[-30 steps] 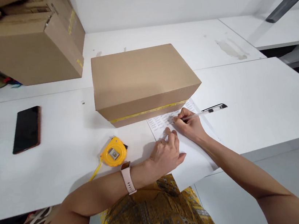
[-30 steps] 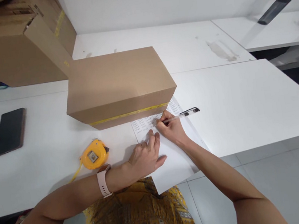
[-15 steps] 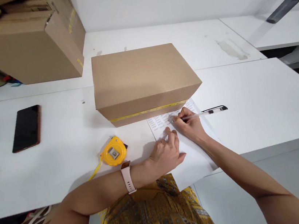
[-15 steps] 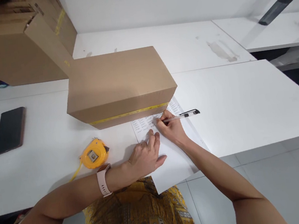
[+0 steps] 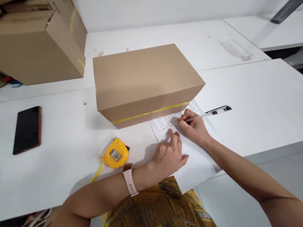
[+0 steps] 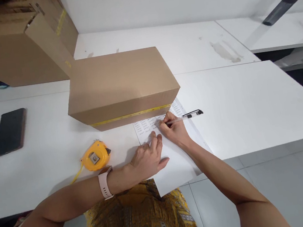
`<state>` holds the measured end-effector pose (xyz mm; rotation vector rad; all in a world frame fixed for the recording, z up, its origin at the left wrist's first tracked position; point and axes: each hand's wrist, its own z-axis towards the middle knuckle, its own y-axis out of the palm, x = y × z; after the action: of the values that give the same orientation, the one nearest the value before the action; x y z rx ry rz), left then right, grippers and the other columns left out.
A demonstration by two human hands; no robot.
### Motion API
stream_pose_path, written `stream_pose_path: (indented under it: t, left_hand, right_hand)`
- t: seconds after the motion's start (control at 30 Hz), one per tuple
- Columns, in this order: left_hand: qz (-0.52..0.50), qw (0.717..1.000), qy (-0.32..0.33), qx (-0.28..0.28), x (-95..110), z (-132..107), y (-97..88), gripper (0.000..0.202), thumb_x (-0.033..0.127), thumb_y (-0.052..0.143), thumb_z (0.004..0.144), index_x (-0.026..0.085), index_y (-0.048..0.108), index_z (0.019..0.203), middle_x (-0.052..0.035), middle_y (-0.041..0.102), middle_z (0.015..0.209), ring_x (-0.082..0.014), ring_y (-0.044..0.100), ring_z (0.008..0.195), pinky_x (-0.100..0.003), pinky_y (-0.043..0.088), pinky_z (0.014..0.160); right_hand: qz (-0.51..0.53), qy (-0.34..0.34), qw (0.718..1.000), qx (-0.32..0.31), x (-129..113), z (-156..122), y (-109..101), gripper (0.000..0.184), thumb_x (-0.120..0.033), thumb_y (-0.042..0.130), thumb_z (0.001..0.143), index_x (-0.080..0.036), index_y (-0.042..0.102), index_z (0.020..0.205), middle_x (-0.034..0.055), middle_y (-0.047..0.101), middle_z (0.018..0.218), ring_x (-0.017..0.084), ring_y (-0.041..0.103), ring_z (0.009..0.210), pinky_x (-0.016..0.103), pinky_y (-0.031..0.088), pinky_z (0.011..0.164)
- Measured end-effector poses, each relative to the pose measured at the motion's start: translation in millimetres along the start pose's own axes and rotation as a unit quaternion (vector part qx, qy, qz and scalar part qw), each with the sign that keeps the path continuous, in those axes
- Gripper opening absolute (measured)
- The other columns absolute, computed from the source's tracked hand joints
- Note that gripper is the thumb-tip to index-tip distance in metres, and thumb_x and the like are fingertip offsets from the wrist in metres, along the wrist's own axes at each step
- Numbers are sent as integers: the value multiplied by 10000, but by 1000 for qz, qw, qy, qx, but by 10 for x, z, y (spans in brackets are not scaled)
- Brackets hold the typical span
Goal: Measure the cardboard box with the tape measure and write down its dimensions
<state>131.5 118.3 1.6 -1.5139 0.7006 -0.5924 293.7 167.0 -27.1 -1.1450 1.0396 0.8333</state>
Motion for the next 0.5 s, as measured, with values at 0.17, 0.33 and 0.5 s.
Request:
stream_pose_path:
  t: [0.17,0.33,0.5]
  left_hand:
    - [3,1000,3,4,5,1,21,749,548,466,994,-23,484,1478,-331,531,1456,-252,738,803,-316,566,622]
    - [-2,1000,2,22,12,-2,102,755,553,476,990,-14,479,1489,-338,513,1471,-252,743,788,-317,572,611]
    - [-1,1000,1,-2,-5,13,101,749,543,469,995,-12,466,1499,-341,498,1484,-268,751,800,-331,585,618]
  right_hand:
    - [-5,-7,1000,3,-5,12,8,286,-271,674,749,-229,418,627,-55,433,587,102,370,555,255,316,526]
    - [-50,-32,991,118,60,83,-353,257,-387,664,837,-231,493,724,-35,517,642,121,438,570,259,360,536]
    - [-314,-96,936,127,332,179,-1104,203,-357,538,929,-225,658,1026,82,681,964,224,612,843,362,488,753]
